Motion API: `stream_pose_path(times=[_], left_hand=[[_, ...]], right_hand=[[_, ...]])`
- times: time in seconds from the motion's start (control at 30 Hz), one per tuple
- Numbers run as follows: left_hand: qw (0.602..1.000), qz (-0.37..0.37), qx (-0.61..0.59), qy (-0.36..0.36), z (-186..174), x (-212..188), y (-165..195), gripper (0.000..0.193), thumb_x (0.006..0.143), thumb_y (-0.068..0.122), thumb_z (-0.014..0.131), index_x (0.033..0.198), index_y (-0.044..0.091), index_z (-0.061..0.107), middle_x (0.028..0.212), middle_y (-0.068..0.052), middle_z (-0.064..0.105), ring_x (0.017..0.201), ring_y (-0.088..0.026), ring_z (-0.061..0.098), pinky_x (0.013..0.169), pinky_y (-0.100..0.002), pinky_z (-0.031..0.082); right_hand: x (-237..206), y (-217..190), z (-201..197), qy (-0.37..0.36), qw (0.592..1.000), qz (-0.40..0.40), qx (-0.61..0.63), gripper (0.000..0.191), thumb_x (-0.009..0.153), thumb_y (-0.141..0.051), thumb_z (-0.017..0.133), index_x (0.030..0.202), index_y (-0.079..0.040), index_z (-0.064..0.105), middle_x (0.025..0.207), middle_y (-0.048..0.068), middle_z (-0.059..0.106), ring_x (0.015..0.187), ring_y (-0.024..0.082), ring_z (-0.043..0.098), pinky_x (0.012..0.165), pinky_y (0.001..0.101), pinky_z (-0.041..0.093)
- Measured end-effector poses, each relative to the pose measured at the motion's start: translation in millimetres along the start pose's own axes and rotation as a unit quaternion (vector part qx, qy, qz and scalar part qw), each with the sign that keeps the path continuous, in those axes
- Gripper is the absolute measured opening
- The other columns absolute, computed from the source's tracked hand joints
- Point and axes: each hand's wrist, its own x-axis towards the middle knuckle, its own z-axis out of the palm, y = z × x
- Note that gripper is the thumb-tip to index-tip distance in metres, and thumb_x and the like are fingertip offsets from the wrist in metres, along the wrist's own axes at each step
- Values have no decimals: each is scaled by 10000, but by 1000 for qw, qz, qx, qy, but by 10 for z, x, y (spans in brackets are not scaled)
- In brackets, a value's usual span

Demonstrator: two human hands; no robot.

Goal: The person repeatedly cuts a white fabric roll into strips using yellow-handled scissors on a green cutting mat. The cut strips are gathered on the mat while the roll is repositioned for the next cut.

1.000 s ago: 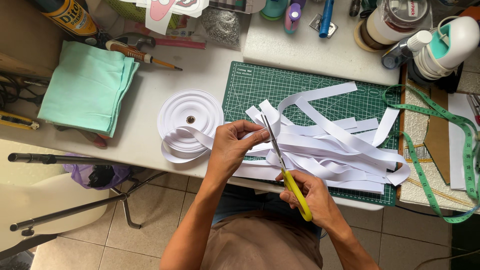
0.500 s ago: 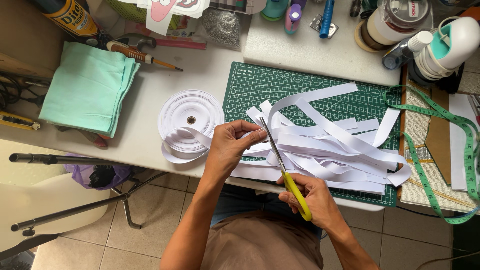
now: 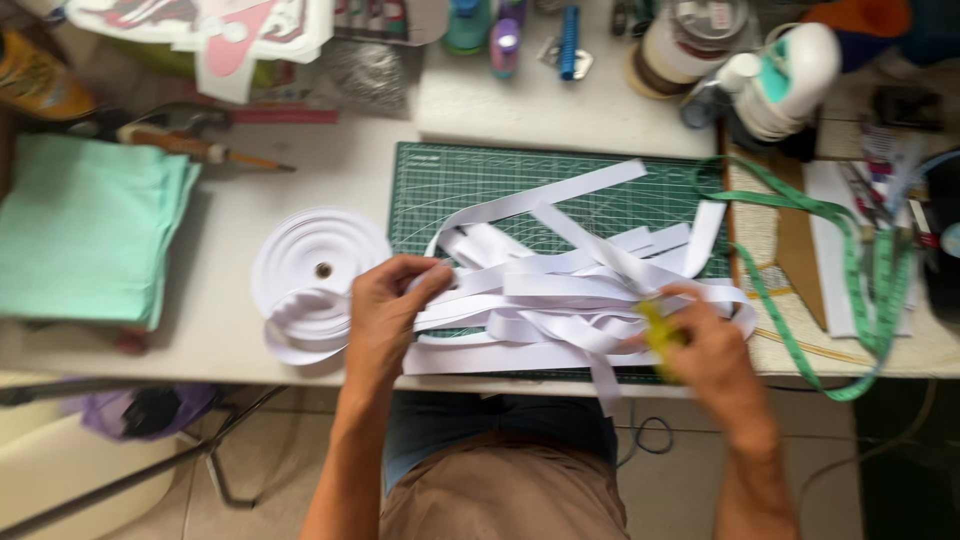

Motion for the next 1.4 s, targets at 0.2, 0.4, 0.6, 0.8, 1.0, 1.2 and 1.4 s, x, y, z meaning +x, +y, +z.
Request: stream_pose_path(times=[0.2, 0.4, 0.6, 0.8, 1.0, 1.2, 1.4], left_hand=[[999, -13, -24, 40, -50, 14, 25, 242, 920, 160, 746, 1061, -38, 750, 865, -64, 763, 745, -65, 648, 669, -203, 490], [999, -2, -26, 38, -130, 40, -23, 254, 926, 159, 739, 1087, -38, 745, 871, -65, 761, 757, -68, 650, 679, -208, 496], [999, 19, -44, 25, -89, 37, -29, 255, 935, 141, 736, 1096, -56, 735, 904, -75, 762, 786, -78, 659, 719, -207, 507], [999, 1, -23, 38, 76, -72, 30, 248, 925, 133, 736, 1085, -58, 733, 909, -73, 766, 795, -80, 670, 717, -210, 517], [998, 17, -36, 42, 74, -242, 134, 249, 929, 134, 737, 1086, -60, 735, 909, -77, 759, 802, -89, 678, 754, -211, 534], [998, 28, 10, 56, -62, -319, 184, 272, 931, 177, 722, 1090, -43, 740, 905, -74, 770, 813, -92, 699, 773, -224, 564], [999, 29, -17, 35, -55, -294, 197, 282, 945, 180, 728, 1105, -51, 747, 899, -84, 768, 781, -85, 650, 686, -221, 490]], right_hand=[[142, 871, -1011, 138, 964, 26, -226, 317, 959, -146, 730, 1172, 28, 574, 955, 198, 750, 820, 303, 735, 606, 399, 558], [40, 1366, -1186, 165, 938, -40, -303, 267, 932, -140, 775, 1172, -31, 729, 1104, 205, 735, 911, 331, 721, 832, 423, 568], [179, 1084, -1069, 213, 933, -64, -282, 179, 1066, -147, 743, 1210, -42, 753, 1130, 183, 732, 972, 319, 698, 877, 386, 546], [952, 252, -410, 65, 975, -175, -120, 254, 969, -186, 661, 1170, -75, 770, 1100, 134, 753, 1014, 302, 693, 923, 405, 529], [1347, -486, 133, -25, 893, -405, -197, 627, 852, -315, 750, 1379, -4, 612, 1412, 227, 556, 1267, 392, 517, 1061, 513, 412], [1296, -665, 261, -74, 932, -280, -218, 510, 829, -291, 776, 1269, -58, 661, 1095, 110, 652, 1047, 302, 606, 988, 455, 486], [1163, -601, 185, -108, 924, -287, -227, 260, 874, -279, 758, 1040, -80, 733, 1025, 89, 667, 1011, 279, 633, 918, 425, 523]])
